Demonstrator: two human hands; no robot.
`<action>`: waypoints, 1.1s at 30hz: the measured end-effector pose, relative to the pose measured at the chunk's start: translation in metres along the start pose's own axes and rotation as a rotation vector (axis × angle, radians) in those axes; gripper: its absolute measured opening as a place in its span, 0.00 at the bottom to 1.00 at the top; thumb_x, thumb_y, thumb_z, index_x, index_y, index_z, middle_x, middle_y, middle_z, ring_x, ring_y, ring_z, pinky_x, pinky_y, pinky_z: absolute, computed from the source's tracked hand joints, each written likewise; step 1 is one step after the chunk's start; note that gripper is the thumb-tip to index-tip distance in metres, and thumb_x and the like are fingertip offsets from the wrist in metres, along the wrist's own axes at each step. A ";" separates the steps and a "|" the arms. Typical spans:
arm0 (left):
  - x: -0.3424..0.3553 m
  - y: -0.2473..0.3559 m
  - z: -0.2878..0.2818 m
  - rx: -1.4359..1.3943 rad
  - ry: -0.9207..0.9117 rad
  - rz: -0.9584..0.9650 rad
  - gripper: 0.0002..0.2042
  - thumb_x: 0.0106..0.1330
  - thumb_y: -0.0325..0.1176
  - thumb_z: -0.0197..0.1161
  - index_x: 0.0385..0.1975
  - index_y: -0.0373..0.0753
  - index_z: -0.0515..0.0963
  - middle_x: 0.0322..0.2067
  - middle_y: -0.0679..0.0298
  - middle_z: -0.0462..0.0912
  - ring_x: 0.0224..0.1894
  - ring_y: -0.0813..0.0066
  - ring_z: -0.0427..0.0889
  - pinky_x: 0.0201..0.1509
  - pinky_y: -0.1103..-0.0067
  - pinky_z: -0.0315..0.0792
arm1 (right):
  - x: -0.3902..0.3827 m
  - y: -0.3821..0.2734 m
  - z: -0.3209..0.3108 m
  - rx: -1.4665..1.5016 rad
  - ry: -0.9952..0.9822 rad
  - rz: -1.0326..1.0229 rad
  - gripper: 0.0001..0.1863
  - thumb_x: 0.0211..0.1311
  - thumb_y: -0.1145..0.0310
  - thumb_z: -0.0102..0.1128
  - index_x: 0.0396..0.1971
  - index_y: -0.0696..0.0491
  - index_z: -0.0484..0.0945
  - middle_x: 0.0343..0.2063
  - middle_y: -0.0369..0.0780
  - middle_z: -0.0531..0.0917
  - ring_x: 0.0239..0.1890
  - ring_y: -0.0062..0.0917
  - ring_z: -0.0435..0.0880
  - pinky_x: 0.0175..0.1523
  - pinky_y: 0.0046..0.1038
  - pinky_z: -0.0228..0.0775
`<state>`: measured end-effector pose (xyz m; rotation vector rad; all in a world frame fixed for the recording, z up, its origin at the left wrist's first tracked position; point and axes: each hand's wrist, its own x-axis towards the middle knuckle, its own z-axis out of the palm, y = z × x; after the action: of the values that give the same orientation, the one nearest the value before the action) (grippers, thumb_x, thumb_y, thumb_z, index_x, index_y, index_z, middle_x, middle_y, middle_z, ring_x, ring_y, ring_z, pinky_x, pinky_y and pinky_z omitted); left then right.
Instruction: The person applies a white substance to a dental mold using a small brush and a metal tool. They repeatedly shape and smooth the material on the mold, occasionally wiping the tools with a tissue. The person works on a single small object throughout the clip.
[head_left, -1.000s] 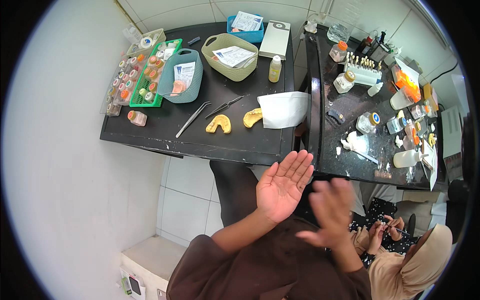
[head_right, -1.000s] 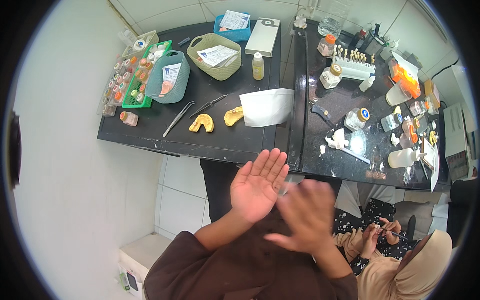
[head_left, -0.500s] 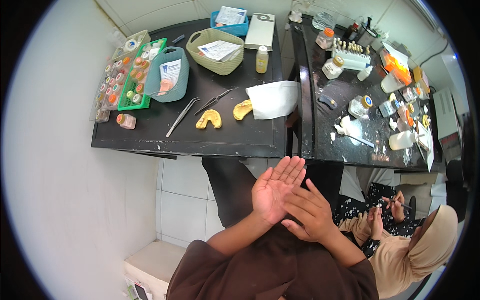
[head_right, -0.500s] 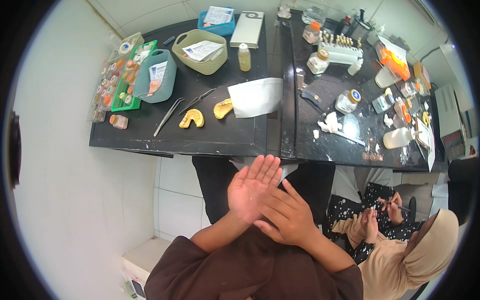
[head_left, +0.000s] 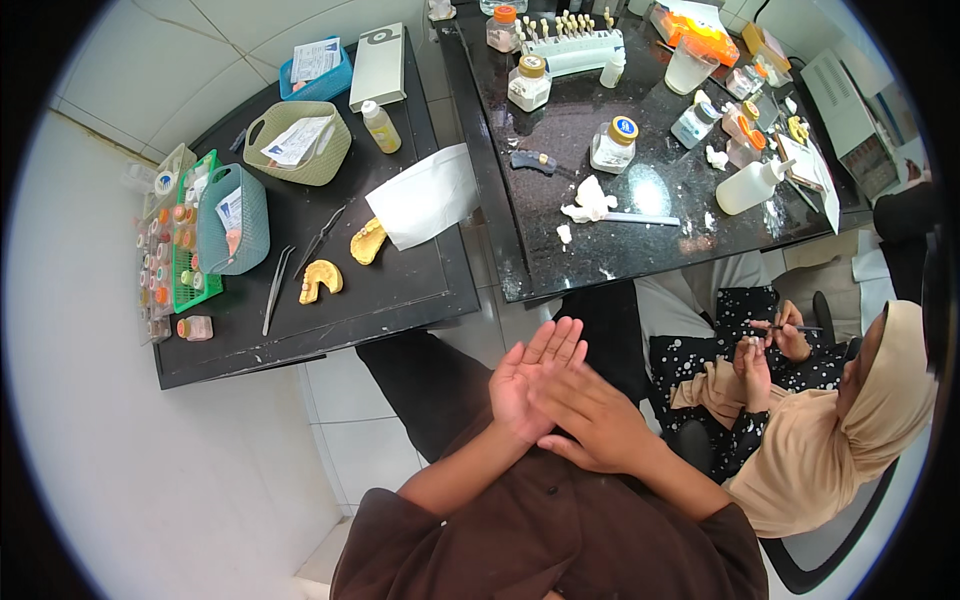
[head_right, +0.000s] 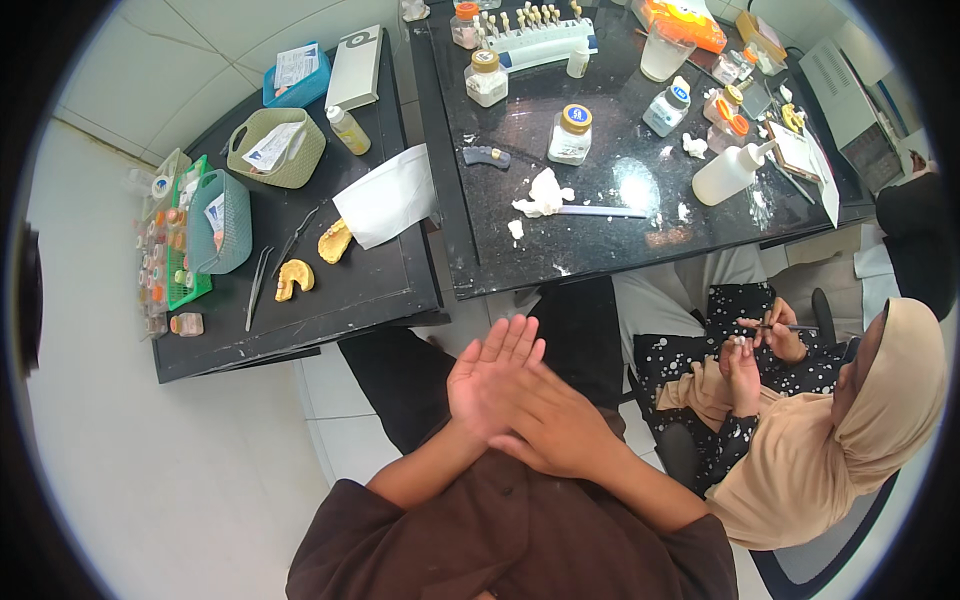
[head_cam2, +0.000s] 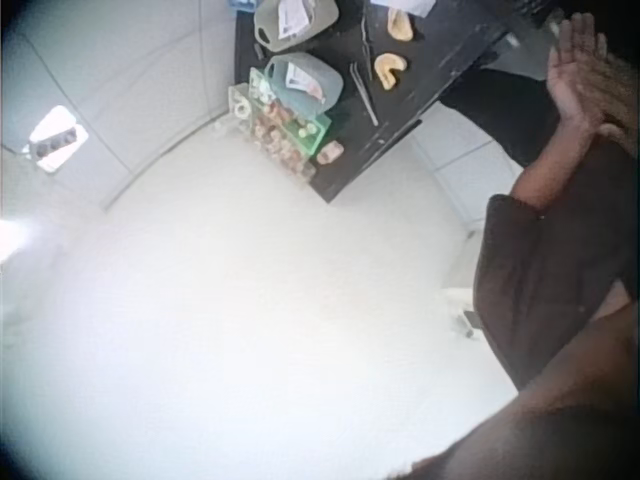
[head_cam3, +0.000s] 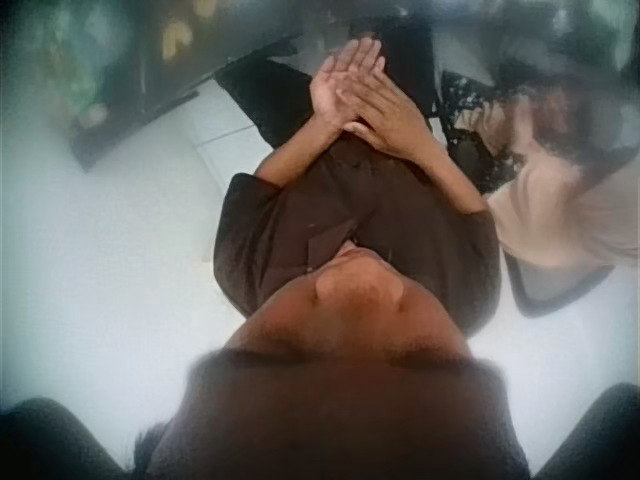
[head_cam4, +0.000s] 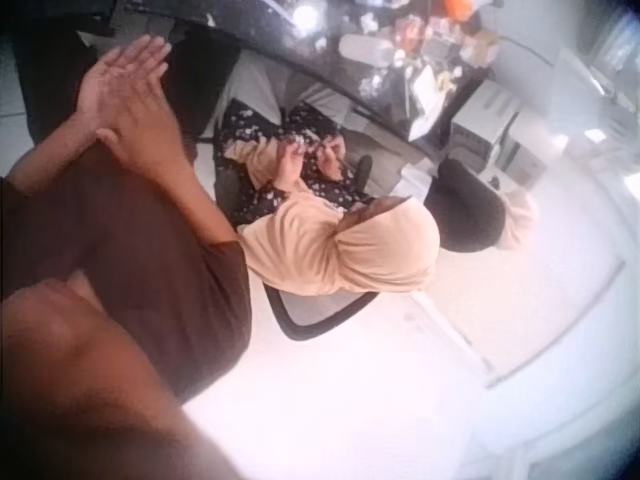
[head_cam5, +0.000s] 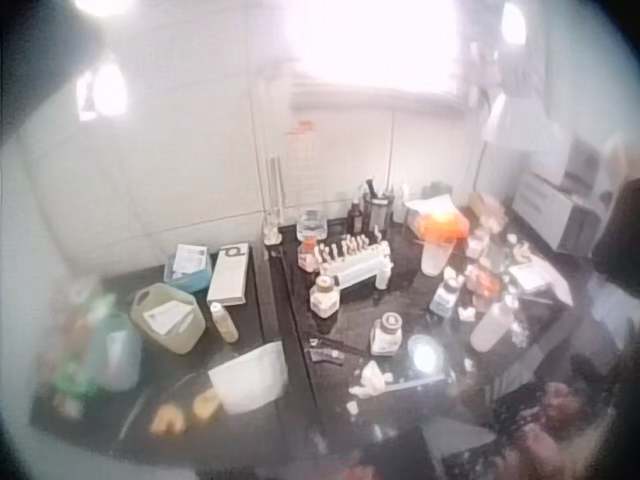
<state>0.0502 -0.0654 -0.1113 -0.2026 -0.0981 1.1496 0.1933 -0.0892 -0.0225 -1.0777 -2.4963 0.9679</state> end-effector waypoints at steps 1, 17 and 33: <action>0.003 -0.002 0.004 0.001 0.007 -0.012 0.24 0.76 0.40 0.37 0.64 0.34 0.69 0.69 0.53 0.64 0.75 0.57 0.52 0.80 0.63 0.43 | 0.008 -0.003 -0.002 -0.112 0.059 0.017 0.34 0.59 0.50 0.63 0.61 0.55 0.72 0.66 0.46 0.69 0.73 0.40 0.59 0.74 0.48 0.46; -0.108 0.093 0.118 0.917 0.287 0.923 0.37 0.73 0.57 0.38 0.75 0.43 0.38 0.76 0.59 0.36 0.78 0.61 0.35 0.79 0.66 0.36 | 0.186 -0.145 0.060 0.218 0.242 -0.845 0.38 0.65 0.38 0.47 0.72 0.39 0.59 0.75 0.46 0.49 0.78 0.41 0.41 0.76 0.50 0.33; -0.194 0.120 0.098 1.270 0.734 1.257 0.34 0.74 0.55 0.35 0.72 0.36 0.49 0.73 0.53 0.50 0.76 0.58 0.46 0.78 0.64 0.39 | 0.187 -0.212 0.096 0.840 0.336 -0.963 0.42 0.72 0.54 0.42 0.74 0.58 0.32 0.76 0.47 0.35 0.78 0.38 0.32 0.77 0.42 0.24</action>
<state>-0.1544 -0.1847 -0.0359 0.5504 1.5754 2.0410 -0.0978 -0.1077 0.0420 0.2128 -1.6572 1.1533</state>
